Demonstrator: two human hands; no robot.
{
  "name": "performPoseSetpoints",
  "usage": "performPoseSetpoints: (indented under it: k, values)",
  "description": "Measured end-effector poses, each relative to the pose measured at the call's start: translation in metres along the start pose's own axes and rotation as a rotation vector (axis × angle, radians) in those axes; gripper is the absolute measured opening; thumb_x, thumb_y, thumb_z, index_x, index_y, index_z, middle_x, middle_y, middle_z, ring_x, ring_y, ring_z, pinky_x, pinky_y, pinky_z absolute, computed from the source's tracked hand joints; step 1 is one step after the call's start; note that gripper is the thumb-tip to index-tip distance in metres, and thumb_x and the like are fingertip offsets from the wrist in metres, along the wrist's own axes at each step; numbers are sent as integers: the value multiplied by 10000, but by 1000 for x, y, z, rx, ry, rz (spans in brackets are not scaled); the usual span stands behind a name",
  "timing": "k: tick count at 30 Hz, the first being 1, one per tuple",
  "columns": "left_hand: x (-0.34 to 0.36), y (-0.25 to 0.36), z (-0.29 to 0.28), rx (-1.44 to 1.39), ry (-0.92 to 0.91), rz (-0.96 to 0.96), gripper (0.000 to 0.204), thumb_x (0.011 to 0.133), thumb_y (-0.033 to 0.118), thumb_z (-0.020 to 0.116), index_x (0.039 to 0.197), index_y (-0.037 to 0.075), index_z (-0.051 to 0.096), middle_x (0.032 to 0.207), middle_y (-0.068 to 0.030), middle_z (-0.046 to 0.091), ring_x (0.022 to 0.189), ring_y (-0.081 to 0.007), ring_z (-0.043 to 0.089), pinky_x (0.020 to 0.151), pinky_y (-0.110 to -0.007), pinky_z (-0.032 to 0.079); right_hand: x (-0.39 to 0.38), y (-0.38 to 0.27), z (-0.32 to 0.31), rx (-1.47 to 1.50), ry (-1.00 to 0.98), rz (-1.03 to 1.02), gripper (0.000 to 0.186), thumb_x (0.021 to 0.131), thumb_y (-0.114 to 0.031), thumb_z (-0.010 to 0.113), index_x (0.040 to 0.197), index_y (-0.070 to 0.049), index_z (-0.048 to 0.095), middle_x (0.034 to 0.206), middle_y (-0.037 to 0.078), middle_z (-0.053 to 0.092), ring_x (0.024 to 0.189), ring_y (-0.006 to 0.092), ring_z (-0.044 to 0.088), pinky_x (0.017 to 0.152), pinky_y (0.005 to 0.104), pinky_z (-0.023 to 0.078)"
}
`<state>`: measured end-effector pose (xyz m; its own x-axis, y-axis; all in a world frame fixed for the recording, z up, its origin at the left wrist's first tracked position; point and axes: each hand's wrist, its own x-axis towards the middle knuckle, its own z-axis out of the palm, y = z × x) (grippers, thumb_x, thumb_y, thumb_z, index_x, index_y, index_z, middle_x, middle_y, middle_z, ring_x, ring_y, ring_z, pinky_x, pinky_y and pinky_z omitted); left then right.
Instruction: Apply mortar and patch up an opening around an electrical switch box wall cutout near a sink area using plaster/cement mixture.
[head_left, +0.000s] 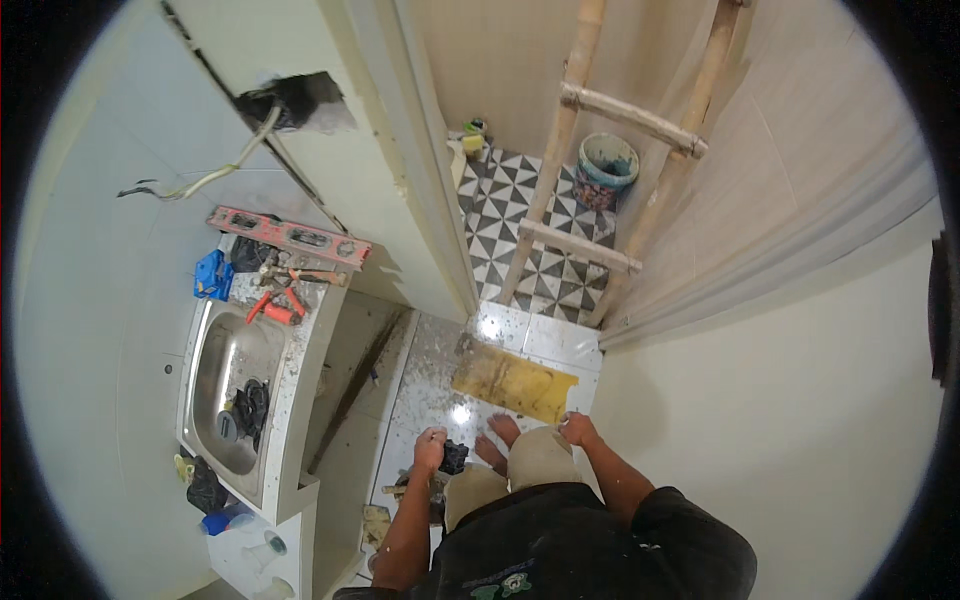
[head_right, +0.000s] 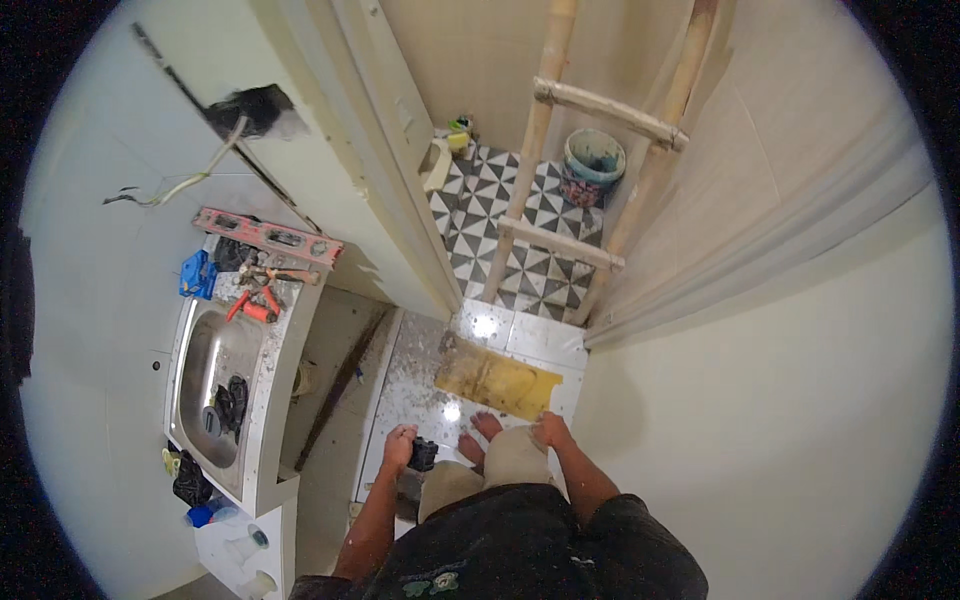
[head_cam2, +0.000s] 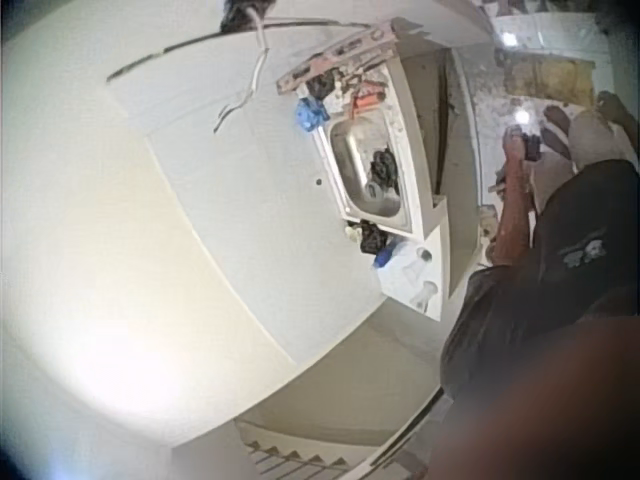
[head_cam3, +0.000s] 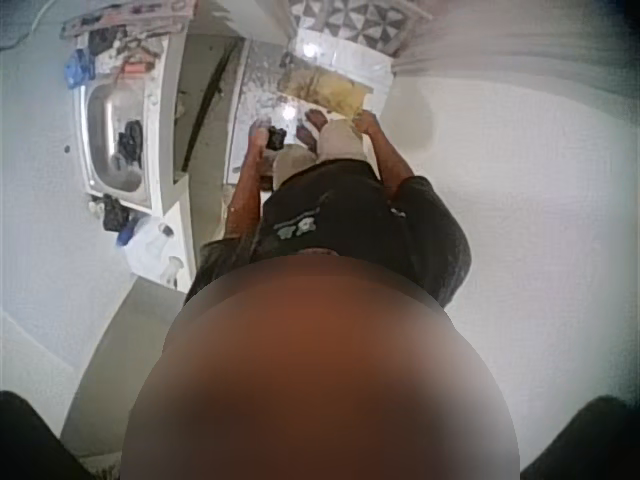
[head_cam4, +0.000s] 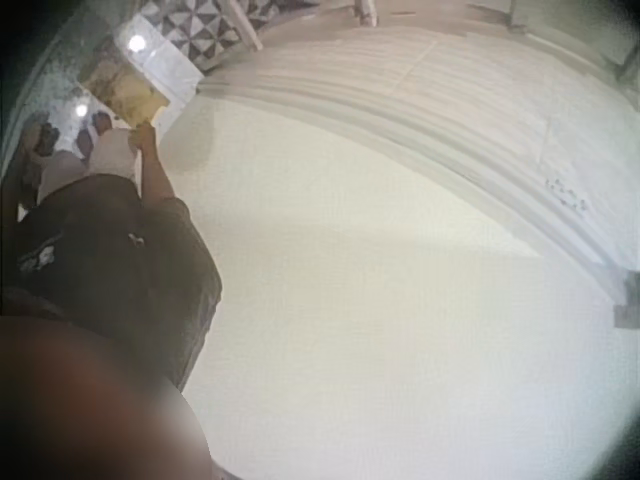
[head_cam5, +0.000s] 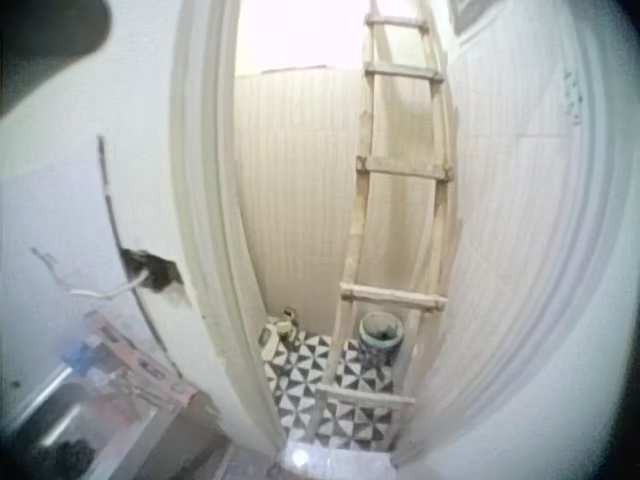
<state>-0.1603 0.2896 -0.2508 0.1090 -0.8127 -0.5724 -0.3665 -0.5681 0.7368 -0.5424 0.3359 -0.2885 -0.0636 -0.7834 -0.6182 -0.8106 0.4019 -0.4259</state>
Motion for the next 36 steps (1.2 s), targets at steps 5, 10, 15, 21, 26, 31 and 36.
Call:
performPoseSetpoints:
  k: [5,10,15,21,26,31,36]
  values:
    - [4,-36,-5,358,-107,58,377,839,368,558,1022,69,700,1116,-173,662,1058,-356,610,929,-411,468,-19,7,-22,131,77,16,411,738,-335,701,1006,-25,686,1023,221,676,987,361,647,879,420,511]
    - [-27,-78,-36,533,-38,-19,357,857,331,495,999,78,703,1127,-169,652,1051,-366,608,930,-444,472,-3,44,-29,95,27,45,385,758,-311,692,1025,-34,687,986,186,697,985,335,653,869,415,511]
    - [-84,-127,-44,374,181,-88,333,864,300,468,1009,128,713,1104,-171,658,1051,-364,618,915,-483,489,-22,22,-62,137,-37,188,353,791,-230,676,1057,3,671,807,152,707,668,238,687,669,354,551]
    - [-144,-222,-24,415,294,-198,309,854,295,498,994,136,723,1012,-187,678,1012,-362,632,909,-455,494,0,-22,-65,20,-122,21,336,808,-182,675,1065,33,649,750,149,692,579,202,662,566,324,537]
    - [-176,-244,-2,160,424,-343,386,814,350,533,981,51,711,1035,-222,667,1011,-419,612,901,-472,472,31,-52,-60,71,-198,-59,347,811,-172,675,1092,30,638,763,145,693,577,202,663,565,320,537]
    - [-192,-217,1,-179,489,-532,392,825,365,533,985,54,709,1074,-223,655,1040,-404,606,917,-463,468,46,-84,-55,-1,-190,-193,300,841,-136,652,1105,-1,605,746,85,639,534,158,604,433,287,448]
    - [-197,-222,2,33,459,-409,360,856,341,498,956,66,708,1066,-201,662,1035,-397,605,912,-469,473,28,-102,-60,-9,-164,-213,358,810,-165,683,1107,30,636,815,162,697,617,194,670,603,320,543]
